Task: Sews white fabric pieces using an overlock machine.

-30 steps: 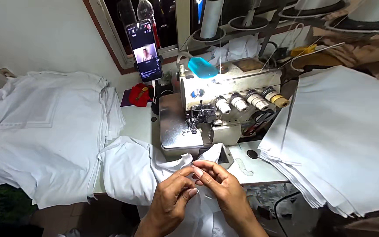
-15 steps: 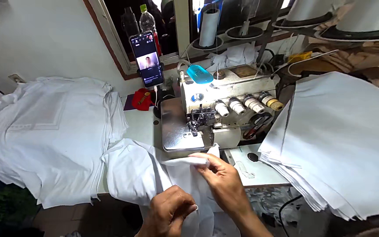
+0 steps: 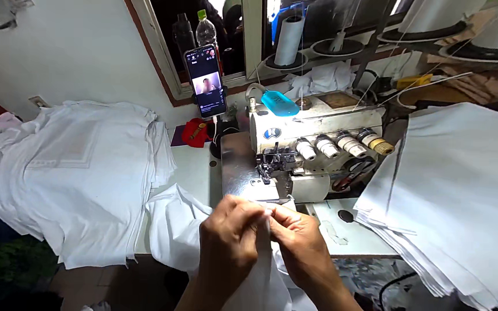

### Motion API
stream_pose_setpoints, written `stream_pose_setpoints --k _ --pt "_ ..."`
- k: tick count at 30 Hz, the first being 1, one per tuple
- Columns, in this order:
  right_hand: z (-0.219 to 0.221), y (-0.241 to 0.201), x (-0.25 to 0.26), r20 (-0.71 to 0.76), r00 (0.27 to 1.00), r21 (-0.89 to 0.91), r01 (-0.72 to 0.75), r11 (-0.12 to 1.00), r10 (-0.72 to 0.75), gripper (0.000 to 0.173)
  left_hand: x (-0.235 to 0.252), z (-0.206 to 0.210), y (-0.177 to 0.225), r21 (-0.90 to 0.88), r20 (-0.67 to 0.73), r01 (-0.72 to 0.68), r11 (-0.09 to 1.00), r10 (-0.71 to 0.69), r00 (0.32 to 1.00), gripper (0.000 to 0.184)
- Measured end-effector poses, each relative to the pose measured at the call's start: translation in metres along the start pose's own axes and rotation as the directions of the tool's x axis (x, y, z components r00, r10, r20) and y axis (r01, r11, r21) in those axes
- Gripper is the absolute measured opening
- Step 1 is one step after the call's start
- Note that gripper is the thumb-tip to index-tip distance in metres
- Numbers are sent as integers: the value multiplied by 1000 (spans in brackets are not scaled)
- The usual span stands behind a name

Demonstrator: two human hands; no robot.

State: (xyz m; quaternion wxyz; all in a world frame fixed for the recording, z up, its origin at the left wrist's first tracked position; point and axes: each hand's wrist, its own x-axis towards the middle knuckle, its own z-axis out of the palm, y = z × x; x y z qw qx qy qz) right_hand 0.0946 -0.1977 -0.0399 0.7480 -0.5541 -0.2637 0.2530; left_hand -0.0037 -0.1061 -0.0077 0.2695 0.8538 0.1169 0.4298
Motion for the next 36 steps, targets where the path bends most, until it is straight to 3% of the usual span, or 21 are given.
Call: stream_pose_setpoints --k 14,18,22,25,28,30,32,36 --pt "-1 9 -7 146 982 -19 125 992 -121 17 -2 -7 -10 102 -63 71 992 -65 996 10" --pt "0 12 -10 152 963 -90 239 967 -224 18 -2 -12 -9 62 42 114 992 -117 992 14" --pt "9 1 -19 120 956 -130 284 950 -269 16 7 -23 -13 -65 103 56 996 -49 993 10" --pt "9 16 -28 193 878 -76 459 885 -439 8 20 -48 -1 -75 76 26 997 -20 997 7" --pt "8 24 -35 328 807 -151 558 816 -491 6 51 -80 31 43 -31 -116 992 117 993 10" --pt "6 24 -39 328 818 -173 544 821 -473 7 67 -88 49 112 -110 -194 975 207 972 10" --pt "1 29 -42 285 873 -168 452 876 -396 15 66 -75 39 152 -75 -211 966 225 972 13" --pt "-2 55 -50 198 958 -86 227 970 -207 40 46 -39 -3 128 70 16 992 -25 997 14"
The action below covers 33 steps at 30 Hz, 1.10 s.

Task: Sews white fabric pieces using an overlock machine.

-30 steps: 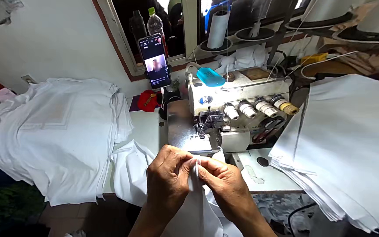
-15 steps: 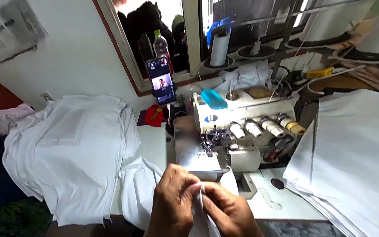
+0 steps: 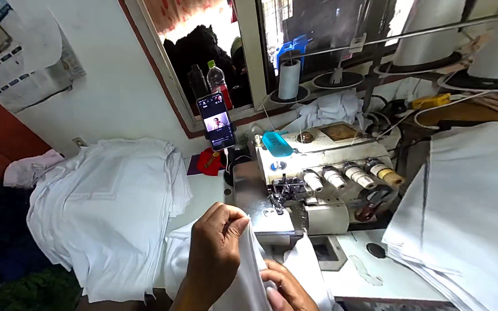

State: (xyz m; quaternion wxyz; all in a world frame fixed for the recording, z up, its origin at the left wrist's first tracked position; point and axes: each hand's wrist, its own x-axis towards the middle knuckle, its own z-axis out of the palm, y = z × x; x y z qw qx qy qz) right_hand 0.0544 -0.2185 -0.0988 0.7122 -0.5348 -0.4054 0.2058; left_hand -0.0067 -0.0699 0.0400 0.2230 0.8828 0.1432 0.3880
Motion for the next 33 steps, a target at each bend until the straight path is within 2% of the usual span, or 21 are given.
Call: stream_pose_setpoints --k 2,4,6,12,15,17,19,23,33 --pt "8 -7 3 -116 993 -91 -1 996 -10 38 2 -1 6 -18 -36 31 999 -32 999 12" --pt "16 -11 13 -219 970 -262 44 964 -104 25 7 -4 9 -24 -81 45 999 -47 996 9" --pt "20 -6 19 -279 946 -335 68 940 -168 14 8 -8 6 -74 -119 72 995 -81 990 8" --pt "21 -3 19 -306 933 -271 106 957 -190 18 -9 -6 -3 -186 -183 179 966 -213 960 8" --pt "31 -11 31 -336 905 -390 120 913 -263 23 -20 4 1 -194 -112 158 968 -182 977 7" --pt "34 -14 40 -334 893 -471 119 874 -301 13 -22 4 3 -183 -110 124 975 -146 983 8" --pt "29 -13 39 -315 909 -454 107 885 -272 14 -21 -4 1 -179 -149 113 977 -140 979 8" --pt "21 -11 26 -275 935 -320 129 938 -223 19 -24 -13 -5 -240 -245 163 957 -222 944 9" --pt "24 -13 25 -341 874 -302 248 921 -347 20 -30 -8 -11 -312 -305 217 925 -314 899 9"
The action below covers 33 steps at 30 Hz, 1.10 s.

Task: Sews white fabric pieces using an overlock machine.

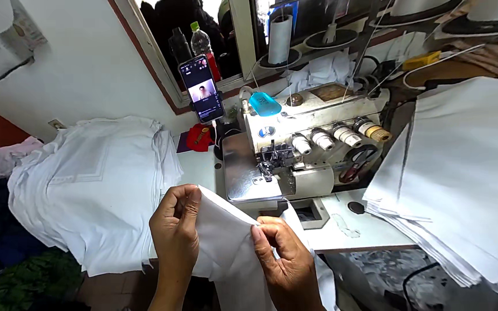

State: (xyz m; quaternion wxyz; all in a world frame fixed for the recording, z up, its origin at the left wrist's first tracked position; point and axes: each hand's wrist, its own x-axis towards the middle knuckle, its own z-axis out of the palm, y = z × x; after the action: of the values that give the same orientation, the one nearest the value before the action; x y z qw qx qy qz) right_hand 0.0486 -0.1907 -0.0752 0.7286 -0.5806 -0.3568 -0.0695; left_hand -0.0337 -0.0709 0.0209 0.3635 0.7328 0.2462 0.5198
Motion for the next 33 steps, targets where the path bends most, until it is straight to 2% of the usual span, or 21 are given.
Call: stream_pose_setpoints --k 3,5,7,9,11,13,15,16,18,20,24,29,33 --pt "-6 -7 0 4 999 49 -44 998 44 23 10 1 8 82 71 -99 992 93 993 8" --pt "-11 -13 2 3 986 112 -168 979 168 26 28 9 13 213 196 -237 948 196 961 8" --pt "-17 -16 3 0 939 103 -342 934 344 28 42 30 2 319 331 -348 881 241 913 8" --pt "-20 -7 4 -17 863 53 -503 863 504 28 44 57 -25 367 424 -320 873 149 893 6" --pt "-24 8 1 -1 788 36 -615 788 615 27 34 78 -56 399 458 -259 880 54 887 4" --pt "-31 14 4 70 728 39 -685 727 682 31 22 88 -76 429 394 -292 855 114 912 6" --pt "-31 15 9 115 699 66 -714 697 706 32 15 93 -82 498 334 -407 765 264 905 14" --pt "-30 16 10 126 696 71 -717 693 707 25 11 95 -82 530 329 -450 719 314 891 14" --pt "-27 18 7 129 703 60 -710 702 699 13 -2 96 -81 571 342 -489 660 350 872 13" --pt "-29 16 3 126 702 86 -712 697 701 11 -19 96 -75 588 372 -495 640 329 868 22" --pt "-46 8 -11 108 679 202 -730 653 726 5 -52 91 -62 549 468 -521 654 276 840 52" --pt "-64 4 -12 89 670 280 -727 627 737 5 -59 93 -53 456 526 -542 706 277 804 58" --pt "-63 7 -2 63 673 289 -719 632 737 7 -53 92 -52 421 538 -517 745 254 804 53"
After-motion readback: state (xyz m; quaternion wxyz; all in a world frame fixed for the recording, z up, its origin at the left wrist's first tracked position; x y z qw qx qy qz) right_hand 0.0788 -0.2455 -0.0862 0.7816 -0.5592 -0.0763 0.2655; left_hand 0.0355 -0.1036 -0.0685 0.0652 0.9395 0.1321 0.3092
